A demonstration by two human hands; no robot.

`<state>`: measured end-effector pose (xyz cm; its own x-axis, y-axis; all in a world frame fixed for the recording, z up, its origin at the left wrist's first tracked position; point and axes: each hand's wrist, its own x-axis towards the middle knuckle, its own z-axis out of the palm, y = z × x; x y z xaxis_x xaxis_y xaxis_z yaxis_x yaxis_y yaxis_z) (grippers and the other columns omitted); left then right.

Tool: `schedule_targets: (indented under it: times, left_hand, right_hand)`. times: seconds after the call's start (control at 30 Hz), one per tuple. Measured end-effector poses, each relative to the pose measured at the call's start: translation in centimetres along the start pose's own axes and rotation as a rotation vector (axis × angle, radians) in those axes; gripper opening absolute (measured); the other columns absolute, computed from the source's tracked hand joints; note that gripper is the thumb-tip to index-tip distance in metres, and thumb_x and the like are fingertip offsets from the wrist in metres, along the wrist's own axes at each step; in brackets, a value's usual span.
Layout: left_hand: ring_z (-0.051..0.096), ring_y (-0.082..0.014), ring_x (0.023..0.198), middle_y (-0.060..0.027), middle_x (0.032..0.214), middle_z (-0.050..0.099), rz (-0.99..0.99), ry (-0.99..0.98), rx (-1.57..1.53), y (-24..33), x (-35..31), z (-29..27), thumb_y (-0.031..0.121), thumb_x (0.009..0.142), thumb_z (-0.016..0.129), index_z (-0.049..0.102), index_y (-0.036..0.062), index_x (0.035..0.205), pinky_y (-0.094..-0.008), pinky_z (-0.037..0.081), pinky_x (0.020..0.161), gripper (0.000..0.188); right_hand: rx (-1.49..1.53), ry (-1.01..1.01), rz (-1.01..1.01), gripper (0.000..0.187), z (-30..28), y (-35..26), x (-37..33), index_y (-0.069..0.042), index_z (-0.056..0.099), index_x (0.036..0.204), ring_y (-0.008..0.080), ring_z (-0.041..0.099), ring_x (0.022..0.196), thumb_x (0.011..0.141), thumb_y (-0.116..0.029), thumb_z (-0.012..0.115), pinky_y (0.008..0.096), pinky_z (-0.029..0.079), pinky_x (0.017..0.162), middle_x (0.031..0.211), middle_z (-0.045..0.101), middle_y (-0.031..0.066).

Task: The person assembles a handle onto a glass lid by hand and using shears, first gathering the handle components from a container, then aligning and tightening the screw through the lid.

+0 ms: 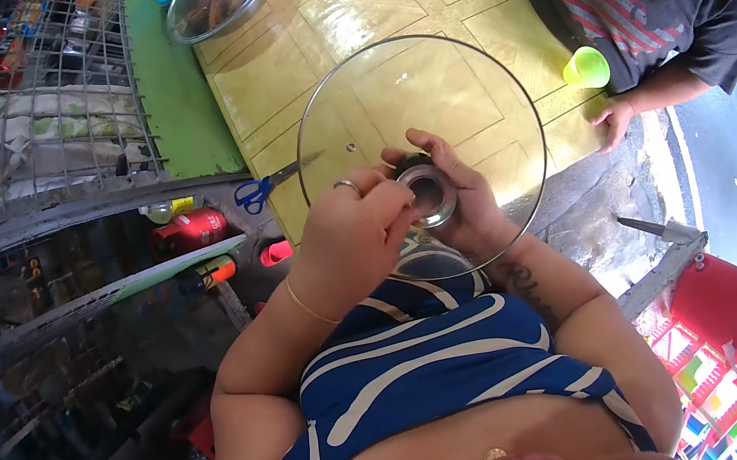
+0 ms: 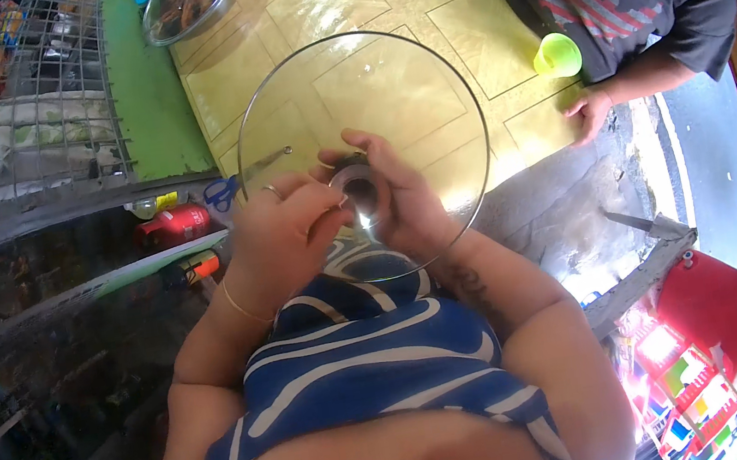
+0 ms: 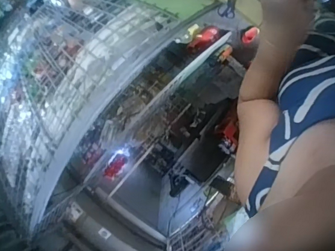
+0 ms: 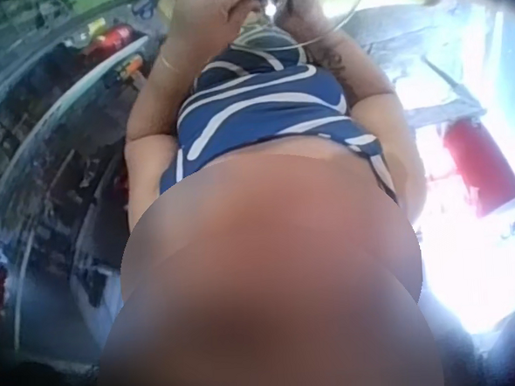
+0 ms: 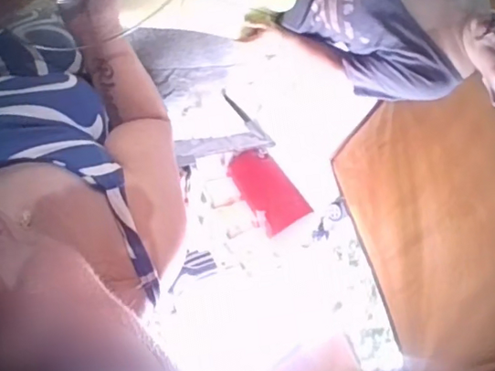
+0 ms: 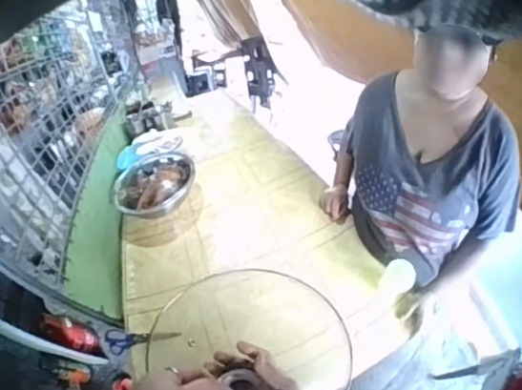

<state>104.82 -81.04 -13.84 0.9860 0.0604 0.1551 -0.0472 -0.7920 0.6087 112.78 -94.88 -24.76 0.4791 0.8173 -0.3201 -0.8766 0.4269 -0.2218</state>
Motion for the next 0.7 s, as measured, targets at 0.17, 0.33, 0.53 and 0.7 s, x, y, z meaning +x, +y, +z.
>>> schedule_targets:
  times: [0.17,0.33,0.53,0.7]
  left_hand:
    - [0.066,-0.0349,0.079,-0.0151,0.085,0.067,0.042,0.085,0.038,-0.3,-0.5,1.0,0.006,0.079,0.076,0.068,0.0051,0.090,-0.0408,0.054,0.069,0.014]
    - [0.068,-0.0318,0.078,-0.0145,0.085,0.068,0.055,0.228,-0.007,-0.6,-0.4,0.7,0.003,0.078,0.079,0.071,0.0034,0.095,-0.0378,0.055,0.068,0.019]
    - [0.066,-0.0328,0.077,-0.0150,0.086,0.068,0.062,0.301,-0.060,-0.8,-0.7,0.7,0.004,0.078,0.076,0.070,0.0035,0.096,-0.0400,0.053,0.069,0.018]
    - [0.066,-0.0325,0.074,-0.0148,0.085,0.068,0.082,0.331,-0.013,-1.3,-0.9,0.6,0.003,0.078,0.076,0.070,0.0034,0.095,-0.0395,0.053,0.067,0.018]
  right_hand:
    - [-0.019,-0.044,-0.056,0.045,2.0,0.2,-0.8,-0.012,0.046,0.135,0.0297,0.057,0.121,0.101,-0.039,0.058,0.0412,0.049,0.096,0.135,0.054,0.0165]
    - [-0.225,-0.138,-0.205,0.048,1.8,0.7,-0.6,-0.009,0.051,0.134,0.0286,0.055,0.123,0.100,-0.042,0.058,0.0415,0.048,0.098,0.135,0.056,0.0169]
    - [-0.089,-0.228,-0.197,0.060,3.0,0.8,-1.1,-0.002,0.044,0.145,0.0286,0.051,0.130,0.099,-0.039,0.051,0.0416,0.044,0.104,0.140,0.055,0.0174]
    - [-0.255,-0.206,-0.347,0.060,3.1,1.1,-1.1,-0.004,0.039,0.149,0.0343,0.046,0.138,0.096,-0.024,0.059,0.0443,0.038,0.113,0.143,0.052,0.0138]
